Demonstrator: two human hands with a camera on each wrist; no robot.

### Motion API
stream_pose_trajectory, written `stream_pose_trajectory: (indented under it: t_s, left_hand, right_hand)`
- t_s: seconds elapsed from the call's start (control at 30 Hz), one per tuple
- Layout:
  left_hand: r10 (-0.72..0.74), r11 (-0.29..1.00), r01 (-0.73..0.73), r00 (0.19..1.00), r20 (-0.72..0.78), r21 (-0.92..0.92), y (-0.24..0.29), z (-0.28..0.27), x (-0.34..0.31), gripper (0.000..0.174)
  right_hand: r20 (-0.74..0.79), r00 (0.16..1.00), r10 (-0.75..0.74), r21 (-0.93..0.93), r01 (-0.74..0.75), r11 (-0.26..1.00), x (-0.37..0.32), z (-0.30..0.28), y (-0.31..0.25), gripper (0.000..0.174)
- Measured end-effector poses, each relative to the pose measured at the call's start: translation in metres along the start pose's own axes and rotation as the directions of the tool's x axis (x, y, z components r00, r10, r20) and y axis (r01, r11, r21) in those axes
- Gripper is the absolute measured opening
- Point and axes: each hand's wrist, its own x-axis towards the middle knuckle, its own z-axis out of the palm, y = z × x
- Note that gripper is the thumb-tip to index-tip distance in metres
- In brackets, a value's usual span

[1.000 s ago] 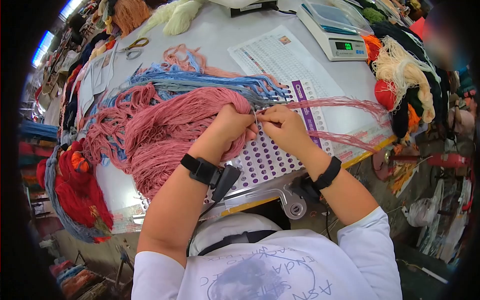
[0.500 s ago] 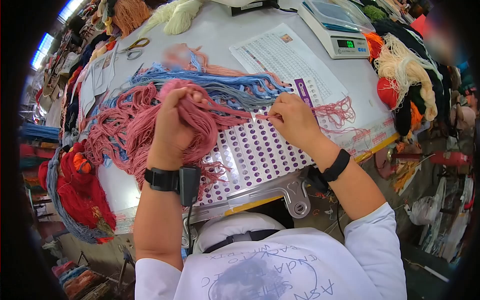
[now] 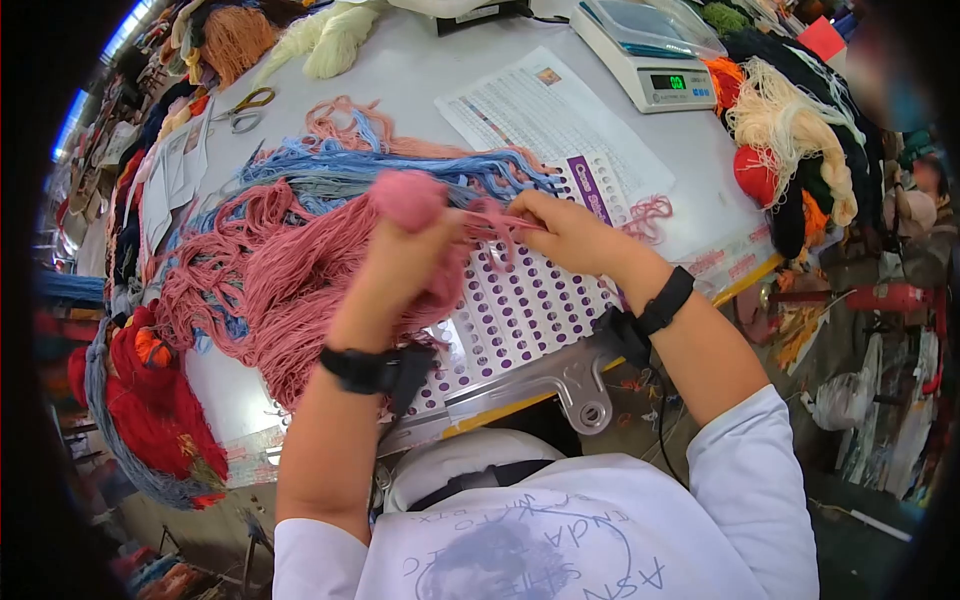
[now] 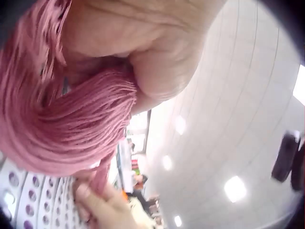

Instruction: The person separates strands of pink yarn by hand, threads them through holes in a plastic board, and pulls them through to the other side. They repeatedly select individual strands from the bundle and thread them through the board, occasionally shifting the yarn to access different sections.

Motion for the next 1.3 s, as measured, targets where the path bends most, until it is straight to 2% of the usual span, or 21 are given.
stream_pose_trajectory:
  t_s: [0.07,0.1,0.17,0.27,0.33,0.37,0.4,0.47,0.53,0.57,0.6,0.67,0.77,0.8,0.83,0.87,0.93,1.03,1.07,1.23,1.3]
  left_hand:
    - [-0.090,0.990,0.068,0.978,-0.187,-0.121,0.022,-0.041,-0.015,0.007]
    - [-0.080,0.977,0.030,0.970,-0.228,-0.213,0.026,-0.073,-0.021,0.007]
    - [0.066,0.947,-0.109,0.986,-0.151,-0.303,0.033,-0.148,-0.026,0.005]
    - [0.093,0.943,-0.170,0.960,-0.265,-0.285,0.045,-0.218,-0.033,0.006]
    - [0.082,0.932,-0.245,0.860,-0.503,-0.267,0.050,-0.243,-0.027,0.006]
    - [0.200,0.934,-0.351,0.674,-0.711,-0.070,0.055,-0.224,-0.019,0.001]
    - [0.206,0.930,-0.361,0.667,-0.716,-0.069,0.061,-0.207,-0.018,0.001]
    - [0.214,0.958,-0.285,0.705,-0.676,0.006,0.073,-0.175,-0.023,0.011]
    - [0.227,0.925,-0.327,0.885,-0.406,-0.195,0.073,-0.136,-0.037,0.020]
    - [0.179,0.891,-0.230,0.970,-0.163,-0.391,0.072,-0.122,-0.044,0.021]
    - [0.159,0.835,-0.081,0.982,0.098,-0.545,0.071,-0.106,-0.052,0.023]
    - [0.086,0.842,-0.022,0.992,0.094,-0.539,0.074,-0.052,-0.071,0.030]
    - [0.143,0.795,0.110,0.922,0.360,-0.596,0.062,-0.034,-0.084,0.050]
    - [0.146,0.793,0.106,0.923,0.356,-0.600,0.063,-0.031,-0.089,0.050]
    - [0.115,0.743,0.140,0.937,0.331,-0.655,0.066,-0.029,-0.095,0.047]
    - [0.081,0.688,0.167,0.949,0.303,-0.706,0.067,-0.030,-0.100,0.044]
    - [0.102,0.717,0.145,0.946,0.309,-0.682,0.061,-0.036,-0.104,0.046]
    - [0.136,0.672,0.152,0.937,0.322,-0.725,0.058,-0.043,-0.112,0.047]
    - [0.116,0.689,0.152,0.942,0.315,-0.709,0.057,-0.047,-0.114,0.048]
    - [-0.033,0.775,0.148,0.980,0.195,-0.614,0.049,-0.071,-0.126,0.048]
    - [0.047,0.827,0.041,0.989,0.142,-0.560,0.052,-0.069,-0.133,0.048]
  right_hand:
    - [0.151,0.985,0.083,0.099,-0.099,0.990,0.000,-0.005,-0.006,0.017]
    - [0.136,0.989,0.054,0.154,-0.075,0.985,-0.001,-0.004,0.001,0.017]
    - [0.130,0.987,0.092,0.152,-0.112,0.982,0.000,-0.005,0.000,0.017]
    - [0.107,0.986,0.127,0.086,-0.136,0.987,-0.001,-0.002,-0.004,0.017]
    - [0.092,0.988,0.120,0.016,-0.122,0.992,-0.001,-0.001,-0.010,0.017]
    - [0.087,0.984,0.158,0.028,-0.161,0.987,-0.001,-0.001,-0.012,0.018]
    - [0.081,0.977,0.195,0.040,-0.199,0.979,-0.001,0.000,-0.014,0.018]
    - [0.058,0.975,0.216,0.109,-0.221,0.969,-0.001,0.006,-0.011,0.017]
    - [-0.136,0.984,0.113,0.063,-0.106,0.992,-0.002,0.014,-0.015,0.019]
    - [-0.149,0.973,0.178,0.106,-0.164,0.981,-0.006,0.011,-0.047,0.018]
    - [-0.152,0.979,0.135,0.237,-0.097,0.967,-0.010,0.015,-0.071,0.020]
    - [-0.132,0.989,0.063,0.415,-0.002,0.910,-0.021,0.026,-0.115,0.021]
    - [-0.130,0.990,-0.056,0.452,0.109,0.886,-0.031,0.043,-0.143,0.023]
    - [-0.152,0.980,-0.132,0.443,0.187,0.877,-0.034,0.046,-0.148,0.024]
    - [-0.020,1.000,-0.016,0.545,0.025,0.838,-0.037,0.042,-0.157,0.023]
    - [-0.010,1.000,-0.021,0.544,0.023,0.839,-0.039,0.047,-0.156,0.023]
    - [-0.138,0.975,-0.175,0.420,0.218,0.881,-0.042,0.059,-0.152,0.022]
    - [-0.055,0.995,-0.078,0.620,0.095,0.779,-0.045,0.066,-0.157,0.014]
    - [-0.008,1.000,0.005,0.729,0.002,0.684,-0.046,0.067,-0.160,0.012]
    - [0.034,0.999,-0.009,0.789,-0.021,0.614,-0.054,0.073,-0.166,0.012]
    - [0.072,0.997,-0.026,0.804,-0.042,0.592,-0.054,0.075,-0.171,0.013]
